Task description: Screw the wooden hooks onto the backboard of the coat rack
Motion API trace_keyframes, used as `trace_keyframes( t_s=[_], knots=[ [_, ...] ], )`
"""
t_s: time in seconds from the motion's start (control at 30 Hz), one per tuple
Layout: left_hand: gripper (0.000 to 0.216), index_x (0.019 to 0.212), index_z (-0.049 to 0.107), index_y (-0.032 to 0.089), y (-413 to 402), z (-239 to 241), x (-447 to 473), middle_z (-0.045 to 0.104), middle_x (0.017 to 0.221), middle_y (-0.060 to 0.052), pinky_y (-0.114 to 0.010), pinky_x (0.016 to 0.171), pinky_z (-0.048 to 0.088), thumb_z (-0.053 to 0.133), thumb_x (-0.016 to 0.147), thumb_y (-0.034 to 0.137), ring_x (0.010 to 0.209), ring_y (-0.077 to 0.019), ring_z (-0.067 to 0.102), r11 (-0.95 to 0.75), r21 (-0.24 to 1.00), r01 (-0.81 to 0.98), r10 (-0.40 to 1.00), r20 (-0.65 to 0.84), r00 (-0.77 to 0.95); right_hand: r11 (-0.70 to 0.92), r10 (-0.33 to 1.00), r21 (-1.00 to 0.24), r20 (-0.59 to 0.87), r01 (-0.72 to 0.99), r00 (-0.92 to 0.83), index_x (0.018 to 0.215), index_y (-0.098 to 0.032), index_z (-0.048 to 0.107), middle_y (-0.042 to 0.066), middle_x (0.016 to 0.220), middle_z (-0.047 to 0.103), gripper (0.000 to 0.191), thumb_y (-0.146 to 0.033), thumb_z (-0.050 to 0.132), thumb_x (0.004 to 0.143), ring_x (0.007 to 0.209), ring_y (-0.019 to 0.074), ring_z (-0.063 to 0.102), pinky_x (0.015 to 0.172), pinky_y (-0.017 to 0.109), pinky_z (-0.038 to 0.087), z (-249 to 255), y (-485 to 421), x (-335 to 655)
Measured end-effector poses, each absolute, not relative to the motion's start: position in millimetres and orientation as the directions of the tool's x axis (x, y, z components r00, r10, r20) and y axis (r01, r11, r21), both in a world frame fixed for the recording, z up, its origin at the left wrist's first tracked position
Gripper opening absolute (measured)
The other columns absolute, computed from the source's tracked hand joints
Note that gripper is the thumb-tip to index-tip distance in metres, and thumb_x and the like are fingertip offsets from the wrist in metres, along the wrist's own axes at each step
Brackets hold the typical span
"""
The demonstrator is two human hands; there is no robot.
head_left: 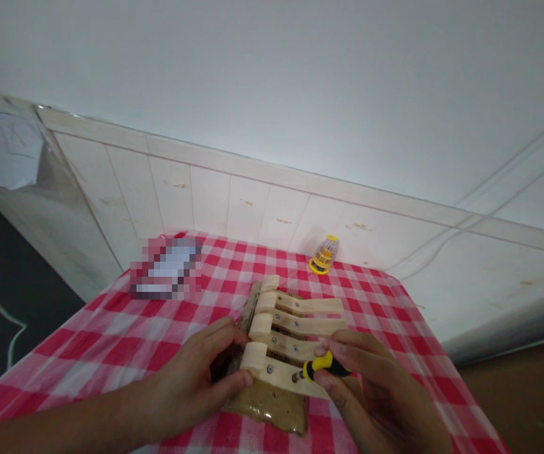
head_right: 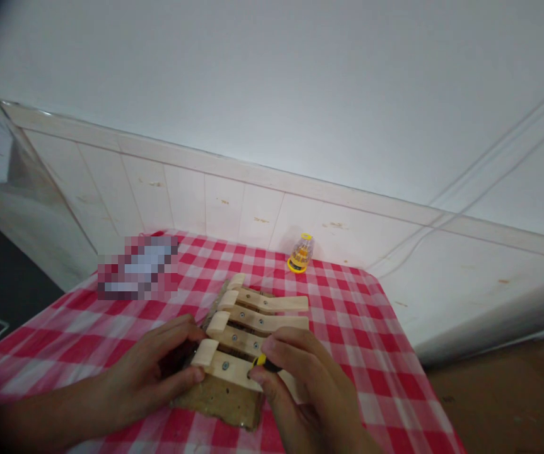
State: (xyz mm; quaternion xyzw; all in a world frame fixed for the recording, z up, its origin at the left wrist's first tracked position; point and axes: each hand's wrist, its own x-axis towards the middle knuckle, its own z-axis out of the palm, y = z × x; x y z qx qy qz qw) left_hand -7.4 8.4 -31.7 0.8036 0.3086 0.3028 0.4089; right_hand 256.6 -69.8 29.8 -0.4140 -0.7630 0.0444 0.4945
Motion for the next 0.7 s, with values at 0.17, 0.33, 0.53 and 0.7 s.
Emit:
trace_keyframes(
  t_s=[0.17,0.33,0.53,0.7],
  knots=[
    [0.019,0.103,0.062,0.023,8.4,-29.0,-7.2,0.065,0.094,-0.001,-0.027,0.065,0.046,0.063,0.097,0.041,0.079,-0.0170,0.061,-0.495,0.837,0.233,0.733,0.259,0.629,0.649,0.698,-0.514,0.695,0.560,-0.171,0.137,-0.026,0.060,0.010,0.125,0.071,0.052,-0.002,0.062,0.090,0.118,0.0220,0.071,0.098,0.035,0.065,25.1,-75.1,261.2],
    [0.017,0.103,0.062,0.023,9.8,-28.6,-7.2,0.065,0.093,-0.001,-0.026,0.065,0.046,0.063,0.096,0.039,0.078,-0.0164,0.061,-0.500,0.833,0.235,0.732,0.262,0.629,0.626,0.722,-0.548,0.676,0.555,-0.146,0.139,-0.026,0.059,0.010,0.134,0.069,0.056,0.001,0.060,0.090,0.124,0.0235,0.069,0.102,0.037,0.063,22.9,-79.9,260.2],
    [0.016,0.101,0.062,0.023,7.8,-26.5,-7.1,0.065,0.093,-0.001,-0.027,0.066,0.046,0.064,0.095,0.038,0.080,-0.0169,0.061,-0.504,0.830,0.237,0.737,0.270,0.620,0.636,0.711,-0.542,0.689,0.549,-0.143,0.138,-0.026,0.060,0.007,0.125,0.073,0.057,0.002,0.061,0.088,0.116,0.0205,0.073,0.100,0.033,0.064,24.2,-75.4,259.2],
    [0.018,0.103,0.063,0.023,7.1,-27.0,-7.2,0.065,0.095,-0.002,-0.027,0.066,0.047,0.064,0.095,0.039,0.080,-0.0172,0.061,-0.481,0.841,0.248,0.747,0.245,0.617,0.627,0.702,-0.504,0.695,0.594,-0.152,0.137,-0.026,0.060,0.008,0.123,0.074,0.054,-0.002,0.064,0.089,0.114,0.0200,0.074,0.100,0.031,0.063,21.1,-75.7,263.0]
  ],
)
